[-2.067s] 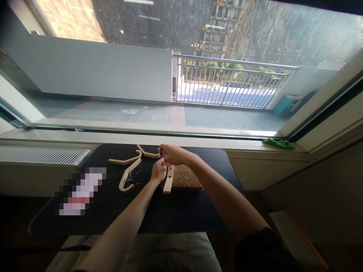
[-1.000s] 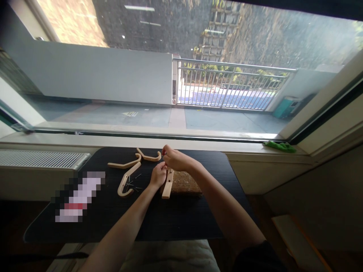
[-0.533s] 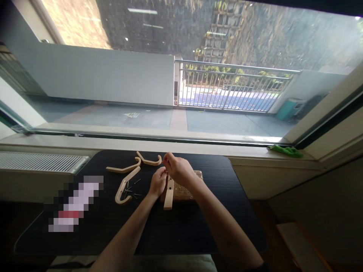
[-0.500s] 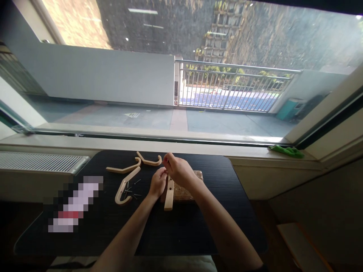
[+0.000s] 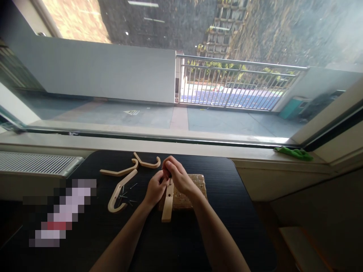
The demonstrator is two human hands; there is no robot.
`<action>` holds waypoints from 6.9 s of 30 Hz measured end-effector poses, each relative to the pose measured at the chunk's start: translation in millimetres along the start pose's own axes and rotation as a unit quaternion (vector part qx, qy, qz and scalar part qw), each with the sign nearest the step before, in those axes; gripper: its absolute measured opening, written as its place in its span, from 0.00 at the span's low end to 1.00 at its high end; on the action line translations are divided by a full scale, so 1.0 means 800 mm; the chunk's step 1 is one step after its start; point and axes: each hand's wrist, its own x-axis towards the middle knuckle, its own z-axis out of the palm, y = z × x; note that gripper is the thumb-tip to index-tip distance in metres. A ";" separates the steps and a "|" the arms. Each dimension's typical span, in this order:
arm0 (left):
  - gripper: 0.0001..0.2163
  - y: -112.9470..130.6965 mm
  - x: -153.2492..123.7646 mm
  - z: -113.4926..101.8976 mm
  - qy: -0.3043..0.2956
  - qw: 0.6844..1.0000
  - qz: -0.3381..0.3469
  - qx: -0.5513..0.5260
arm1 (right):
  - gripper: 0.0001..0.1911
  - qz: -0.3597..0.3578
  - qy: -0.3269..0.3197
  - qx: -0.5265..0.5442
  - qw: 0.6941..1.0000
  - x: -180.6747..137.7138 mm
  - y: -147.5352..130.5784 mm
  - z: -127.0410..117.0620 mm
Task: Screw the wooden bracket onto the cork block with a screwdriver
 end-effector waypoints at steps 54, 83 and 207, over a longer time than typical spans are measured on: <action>0.07 -0.008 0.035 0.014 0.005 0.998 0.034 -0.060 | 0.09 0.001 -0.183 0.191 0.964 0.049 0.018 -0.055; 0.07 -0.005 0.032 0.011 -0.005 0.998 0.026 -0.056 | 0.08 0.059 -0.159 0.242 0.955 0.053 0.021 -0.051; 0.10 -0.007 0.033 0.008 -0.015 0.997 0.043 -0.058 | 0.11 -0.083 -0.076 -0.398 0.910 0.011 -0.054 -0.047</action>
